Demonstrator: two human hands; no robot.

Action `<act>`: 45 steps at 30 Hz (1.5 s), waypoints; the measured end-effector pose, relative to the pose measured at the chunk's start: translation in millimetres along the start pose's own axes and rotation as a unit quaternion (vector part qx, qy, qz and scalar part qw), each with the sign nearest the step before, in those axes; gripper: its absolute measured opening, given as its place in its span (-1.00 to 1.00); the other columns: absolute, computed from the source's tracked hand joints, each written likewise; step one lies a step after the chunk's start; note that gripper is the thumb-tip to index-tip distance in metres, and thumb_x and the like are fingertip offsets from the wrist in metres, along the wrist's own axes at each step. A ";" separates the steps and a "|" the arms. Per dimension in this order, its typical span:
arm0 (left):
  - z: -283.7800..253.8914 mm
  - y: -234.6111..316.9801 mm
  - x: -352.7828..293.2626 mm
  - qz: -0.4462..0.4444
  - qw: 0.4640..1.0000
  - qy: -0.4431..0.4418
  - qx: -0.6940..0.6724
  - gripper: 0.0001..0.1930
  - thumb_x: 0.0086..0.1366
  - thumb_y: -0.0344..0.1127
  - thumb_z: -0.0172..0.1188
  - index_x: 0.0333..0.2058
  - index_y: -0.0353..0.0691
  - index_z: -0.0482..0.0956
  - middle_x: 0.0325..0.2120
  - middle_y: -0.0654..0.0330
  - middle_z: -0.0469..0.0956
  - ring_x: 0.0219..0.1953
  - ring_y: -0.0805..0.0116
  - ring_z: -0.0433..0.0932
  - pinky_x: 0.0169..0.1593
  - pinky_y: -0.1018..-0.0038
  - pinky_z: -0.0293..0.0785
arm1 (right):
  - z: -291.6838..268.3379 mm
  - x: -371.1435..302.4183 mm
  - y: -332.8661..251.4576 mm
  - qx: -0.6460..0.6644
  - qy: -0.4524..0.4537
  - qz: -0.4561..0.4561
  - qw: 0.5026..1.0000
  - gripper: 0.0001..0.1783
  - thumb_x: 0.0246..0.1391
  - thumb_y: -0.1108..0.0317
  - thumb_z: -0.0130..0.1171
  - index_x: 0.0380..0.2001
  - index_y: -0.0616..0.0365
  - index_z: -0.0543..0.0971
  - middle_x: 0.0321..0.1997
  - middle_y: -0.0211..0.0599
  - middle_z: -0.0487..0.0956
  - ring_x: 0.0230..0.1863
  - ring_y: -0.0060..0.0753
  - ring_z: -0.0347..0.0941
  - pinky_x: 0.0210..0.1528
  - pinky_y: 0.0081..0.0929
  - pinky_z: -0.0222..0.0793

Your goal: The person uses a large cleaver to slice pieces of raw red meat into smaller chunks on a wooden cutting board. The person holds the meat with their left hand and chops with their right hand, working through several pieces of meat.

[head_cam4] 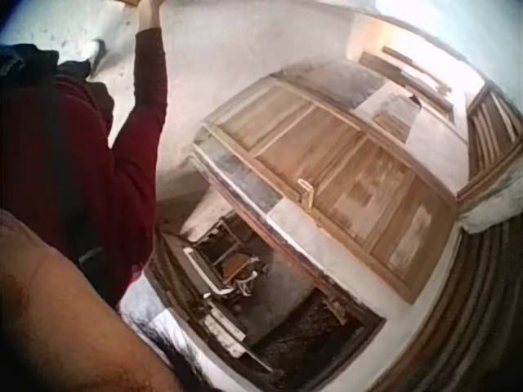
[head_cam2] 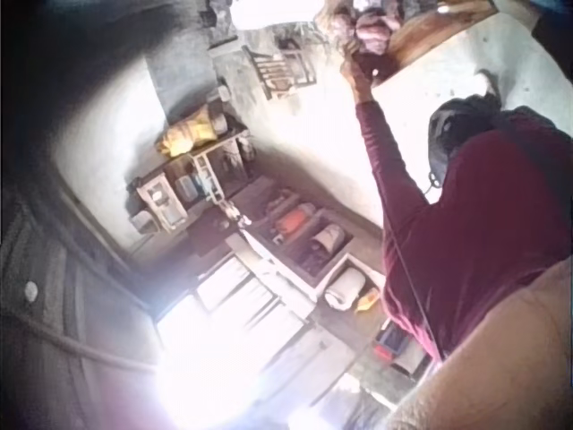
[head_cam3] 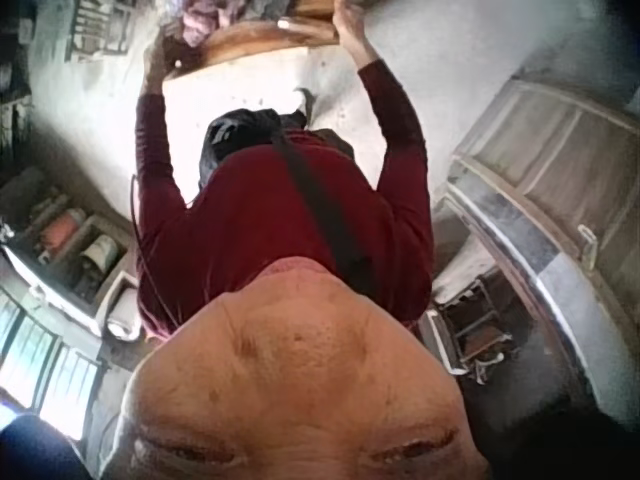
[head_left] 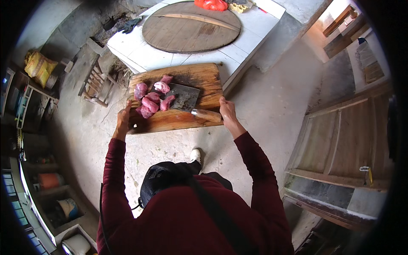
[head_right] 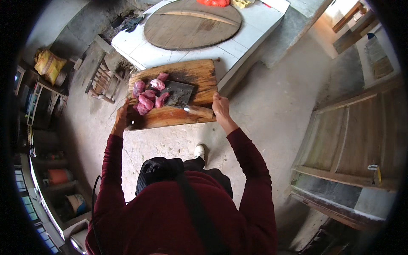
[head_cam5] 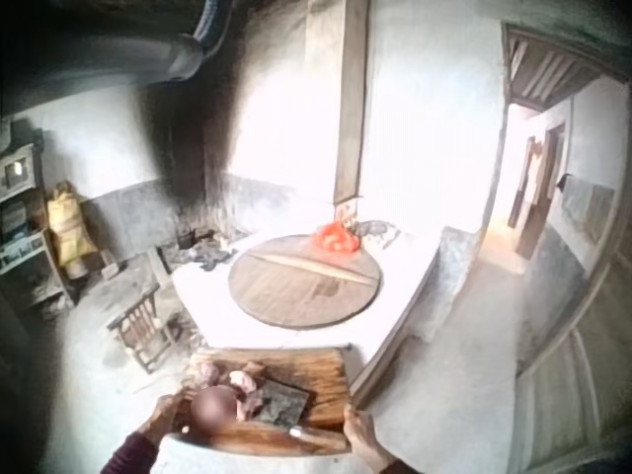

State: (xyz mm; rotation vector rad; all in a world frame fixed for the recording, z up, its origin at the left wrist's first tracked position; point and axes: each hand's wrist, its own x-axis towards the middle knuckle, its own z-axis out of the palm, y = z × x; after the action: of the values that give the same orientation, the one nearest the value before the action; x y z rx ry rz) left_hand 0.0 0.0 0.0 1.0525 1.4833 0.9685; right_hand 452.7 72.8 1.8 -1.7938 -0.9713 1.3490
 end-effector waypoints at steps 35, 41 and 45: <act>156.6 11.5 76.3 -0.144 0.959 0.243 0.020 -0.41 0.20 0.19 0.09 -0.29 -0.38 0.58 -0.42 0.19 0.59 -0.44 0.47 0.54 -0.34 0.59 0.46 | -114.3 111.0 -0.7 -0.036 -0.095 -0.105 0.989 -0.51 0.26 0.04 -0.10 -0.65 0.15 0.23 -0.61 -0.58 0.13 -0.50 -0.63 0.00 -0.47 -0.49 0.06; 153.0 20.9 66.6 -0.111 0.964 0.202 0.132 -0.30 0.11 0.22 0.15 -0.13 -0.45 0.48 -0.37 0.06 0.58 -0.34 0.28 0.55 -0.20 0.46 0.46 | -115.5 112.0 -0.8 -0.041 -0.097 -0.138 0.985 -0.49 0.21 0.06 -0.09 -0.64 0.27 0.27 -0.67 -0.32 0.21 -0.57 -0.46 0.06 -0.48 -0.34 0.11; 189.5 49.4 59.9 0.121 0.848 0.398 0.329 -0.31 0.05 0.02 0.30 0.05 -0.33 0.36 0.00 -0.07 0.40 0.07 0.01 0.33 0.15 0.25 0.21 | -136.7 118.0 -17.3 -0.327 -0.119 -0.241 0.906 -0.46 0.18 0.01 -0.07 -0.51 0.39 0.45 -0.62 0.06 0.43 -0.48 0.04 0.44 -0.36 -0.15 0.33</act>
State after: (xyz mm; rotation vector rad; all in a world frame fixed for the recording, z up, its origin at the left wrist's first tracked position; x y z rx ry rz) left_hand 188.3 80.5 2.4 1.4315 2.5397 1.1809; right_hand 604.2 172.4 -6.3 -1.6655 -2.0381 0.9906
